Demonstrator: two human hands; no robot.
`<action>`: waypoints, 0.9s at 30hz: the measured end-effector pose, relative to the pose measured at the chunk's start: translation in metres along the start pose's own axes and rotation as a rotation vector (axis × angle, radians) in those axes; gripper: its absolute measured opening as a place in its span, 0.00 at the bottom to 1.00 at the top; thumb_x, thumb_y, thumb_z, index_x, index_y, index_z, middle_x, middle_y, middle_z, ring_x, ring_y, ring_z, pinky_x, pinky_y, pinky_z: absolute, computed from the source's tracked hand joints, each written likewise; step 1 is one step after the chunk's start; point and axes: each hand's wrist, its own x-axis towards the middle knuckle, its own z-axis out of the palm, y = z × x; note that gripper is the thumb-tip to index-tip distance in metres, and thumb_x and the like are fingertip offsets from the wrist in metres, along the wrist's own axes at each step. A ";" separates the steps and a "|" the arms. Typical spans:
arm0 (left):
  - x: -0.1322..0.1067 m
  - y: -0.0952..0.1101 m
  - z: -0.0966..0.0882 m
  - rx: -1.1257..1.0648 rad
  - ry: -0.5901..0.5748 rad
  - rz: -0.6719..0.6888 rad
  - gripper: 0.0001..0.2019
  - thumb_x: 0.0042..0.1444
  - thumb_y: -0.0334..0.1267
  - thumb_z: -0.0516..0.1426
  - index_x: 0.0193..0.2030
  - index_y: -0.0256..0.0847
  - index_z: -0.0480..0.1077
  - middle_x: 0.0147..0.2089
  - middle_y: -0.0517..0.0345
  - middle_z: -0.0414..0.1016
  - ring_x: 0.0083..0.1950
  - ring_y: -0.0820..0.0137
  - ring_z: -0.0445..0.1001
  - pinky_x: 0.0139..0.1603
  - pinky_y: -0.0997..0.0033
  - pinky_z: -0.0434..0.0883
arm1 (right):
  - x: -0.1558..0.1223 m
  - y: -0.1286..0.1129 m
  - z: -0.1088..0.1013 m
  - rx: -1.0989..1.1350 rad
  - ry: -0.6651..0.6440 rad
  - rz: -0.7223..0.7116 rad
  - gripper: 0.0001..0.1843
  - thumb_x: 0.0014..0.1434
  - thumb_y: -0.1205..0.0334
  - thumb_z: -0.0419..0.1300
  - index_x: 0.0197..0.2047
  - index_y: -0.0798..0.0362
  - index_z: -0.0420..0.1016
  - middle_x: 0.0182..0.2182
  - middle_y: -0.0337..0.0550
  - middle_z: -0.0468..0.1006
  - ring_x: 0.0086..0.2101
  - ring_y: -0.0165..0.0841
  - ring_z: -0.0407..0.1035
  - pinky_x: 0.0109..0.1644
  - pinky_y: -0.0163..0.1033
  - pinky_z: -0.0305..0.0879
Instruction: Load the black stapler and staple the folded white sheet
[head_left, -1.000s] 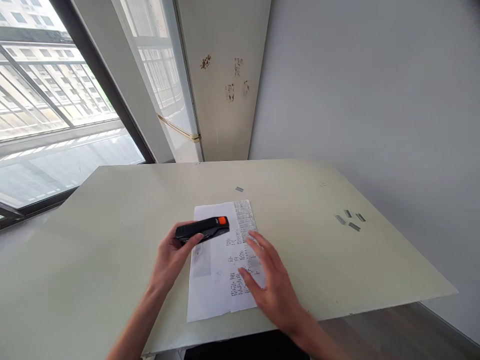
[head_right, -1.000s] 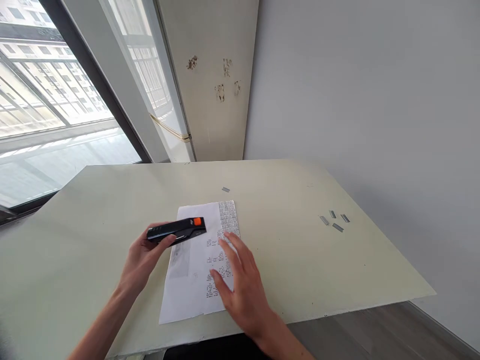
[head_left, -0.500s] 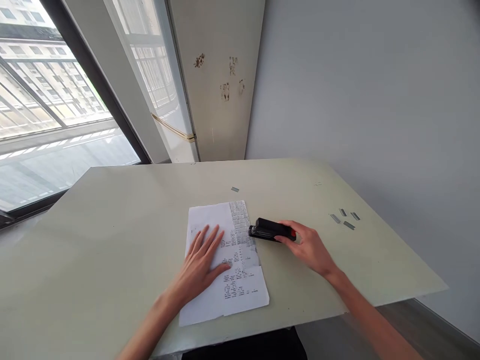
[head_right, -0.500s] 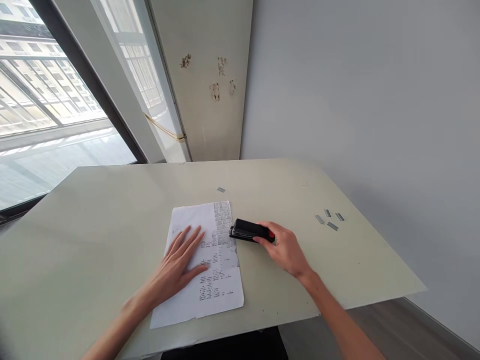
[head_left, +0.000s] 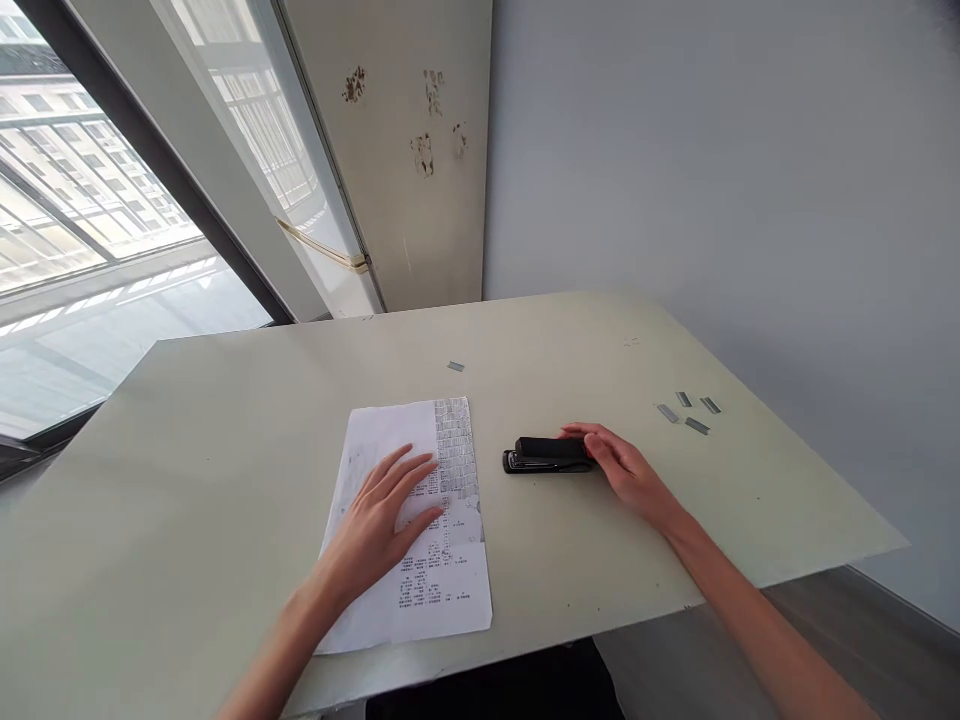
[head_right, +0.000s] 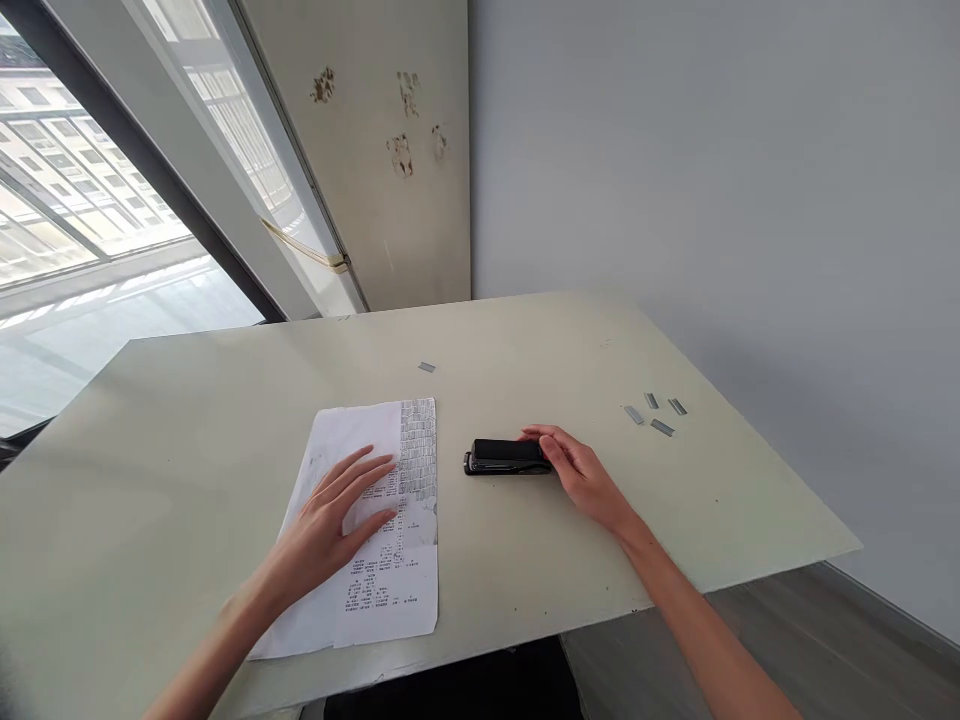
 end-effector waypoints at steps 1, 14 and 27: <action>0.008 0.008 0.006 -0.031 0.021 0.017 0.23 0.72 0.50 0.56 0.71 0.54 0.64 0.71 0.57 0.71 0.77 0.53 0.59 0.70 0.42 0.69 | -0.001 0.002 0.001 0.029 0.032 0.012 0.25 0.75 0.40 0.47 0.60 0.43 0.75 0.58 0.45 0.81 0.59 0.42 0.72 0.63 0.48 0.67; 0.098 0.048 0.055 -0.183 0.111 0.102 0.10 0.66 0.43 0.65 0.52 0.47 0.77 0.54 0.54 0.81 0.62 0.55 0.74 0.61 0.49 0.74 | 0.000 0.004 0.009 -0.013 0.093 -0.019 0.25 0.76 0.43 0.44 0.60 0.45 0.73 0.53 0.47 0.84 0.54 0.42 0.76 0.60 0.48 0.68; 0.084 0.021 0.025 -0.145 0.004 0.148 0.09 0.70 0.47 0.60 0.48 0.48 0.79 0.51 0.55 0.83 0.59 0.58 0.76 0.60 0.53 0.71 | -0.001 0.001 0.008 -0.128 -0.002 -0.058 0.19 0.69 0.43 0.59 0.55 0.44 0.75 0.49 0.45 0.82 0.45 0.42 0.73 0.36 0.40 0.71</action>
